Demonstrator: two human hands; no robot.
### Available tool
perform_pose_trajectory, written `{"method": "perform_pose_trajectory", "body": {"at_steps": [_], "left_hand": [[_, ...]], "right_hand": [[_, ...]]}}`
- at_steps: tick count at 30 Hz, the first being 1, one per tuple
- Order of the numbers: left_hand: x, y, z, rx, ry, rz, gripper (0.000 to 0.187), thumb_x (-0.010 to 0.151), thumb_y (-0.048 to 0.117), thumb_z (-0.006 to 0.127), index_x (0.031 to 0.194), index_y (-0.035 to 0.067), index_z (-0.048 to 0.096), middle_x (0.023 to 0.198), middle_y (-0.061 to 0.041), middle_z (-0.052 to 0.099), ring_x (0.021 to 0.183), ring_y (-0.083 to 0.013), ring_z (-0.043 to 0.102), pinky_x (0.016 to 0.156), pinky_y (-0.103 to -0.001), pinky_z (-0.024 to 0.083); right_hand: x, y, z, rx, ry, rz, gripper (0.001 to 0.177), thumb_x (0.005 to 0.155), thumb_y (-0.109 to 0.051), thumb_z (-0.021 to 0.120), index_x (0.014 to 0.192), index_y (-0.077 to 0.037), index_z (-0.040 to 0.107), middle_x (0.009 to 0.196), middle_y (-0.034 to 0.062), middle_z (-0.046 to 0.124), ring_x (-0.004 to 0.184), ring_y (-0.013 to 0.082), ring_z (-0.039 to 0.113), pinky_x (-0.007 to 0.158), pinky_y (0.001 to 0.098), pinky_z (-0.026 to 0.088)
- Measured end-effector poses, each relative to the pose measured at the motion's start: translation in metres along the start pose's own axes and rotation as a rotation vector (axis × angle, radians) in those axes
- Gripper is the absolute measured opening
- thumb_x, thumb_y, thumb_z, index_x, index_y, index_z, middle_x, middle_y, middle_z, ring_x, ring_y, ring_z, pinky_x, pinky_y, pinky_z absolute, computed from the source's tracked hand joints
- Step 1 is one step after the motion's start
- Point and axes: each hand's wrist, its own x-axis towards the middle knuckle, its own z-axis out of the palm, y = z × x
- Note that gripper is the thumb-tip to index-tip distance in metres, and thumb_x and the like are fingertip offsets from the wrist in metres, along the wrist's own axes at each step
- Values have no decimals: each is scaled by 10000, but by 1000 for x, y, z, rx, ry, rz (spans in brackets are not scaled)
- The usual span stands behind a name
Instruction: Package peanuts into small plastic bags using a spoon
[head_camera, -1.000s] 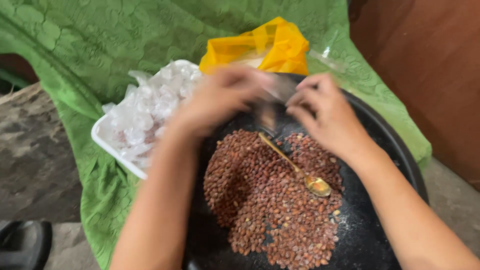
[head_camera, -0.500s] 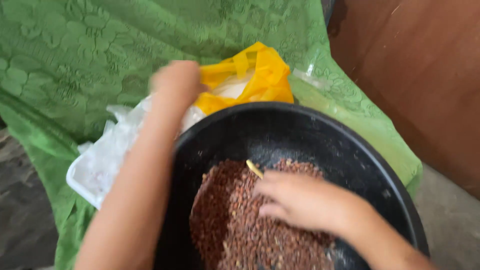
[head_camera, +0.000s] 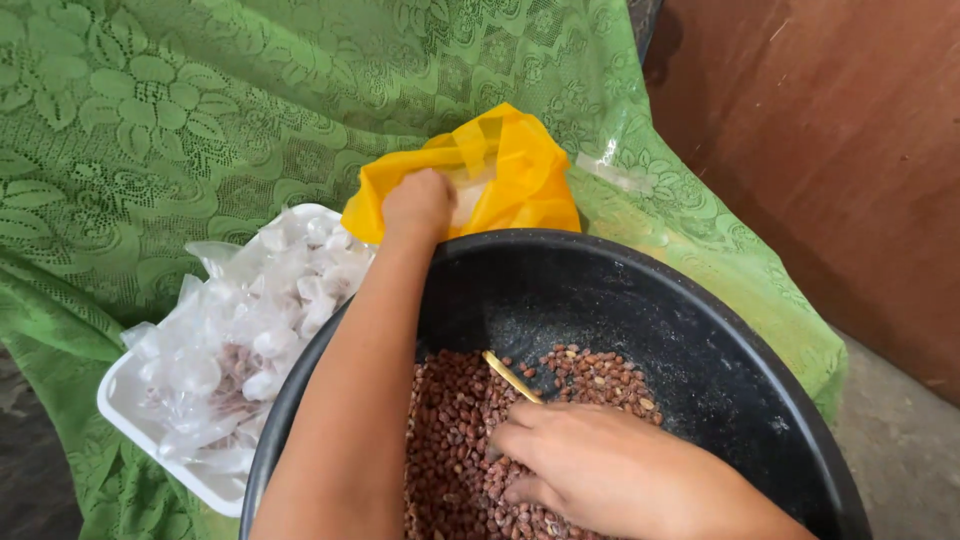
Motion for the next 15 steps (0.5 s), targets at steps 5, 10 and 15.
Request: {"method": "perform_pose_trajectory", "body": {"at_steps": [5, 10, 15], "left_hand": [[33, -3, 13, -45, 56, 101, 299, 960, 168, 486, 1196, 185, 670, 1201, -172, 702, 1113, -417, 662, 948, -534, 514], [42, 6, 21, 116, -153, 133, 354, 961, 123, 509, 1315, 109, 496, 1374, -164, 611, 1264, -376, 594, 1022, -523, 503], [33, 2, 13, 165, -237, 29, 512, 884, 340, 616, 1327, 87, 660, 1374, -106, 653, 1281, -336, 606, 1033, -508, 505]], "right_hand": [[-1, -6, -4, 11, -9, -28, 229, 1002, -289, 650, 1094, -89, 586, 1074, 148, 601, 961, 410, 663, 837, 525, 512], [4, -6, -11, 55, -126, -7, 277, 1023, -311, 584, 1169, -78, 550, 1127, 194, 563, 958, 461, 638, 805, 591, 494], [0, -15, -20, 45, -166, 58, 319, 1025, -309, 612, 1241, -85, 541, 1155, 161, 557, 1027, 422, 622, 835, 579, 496]]}}
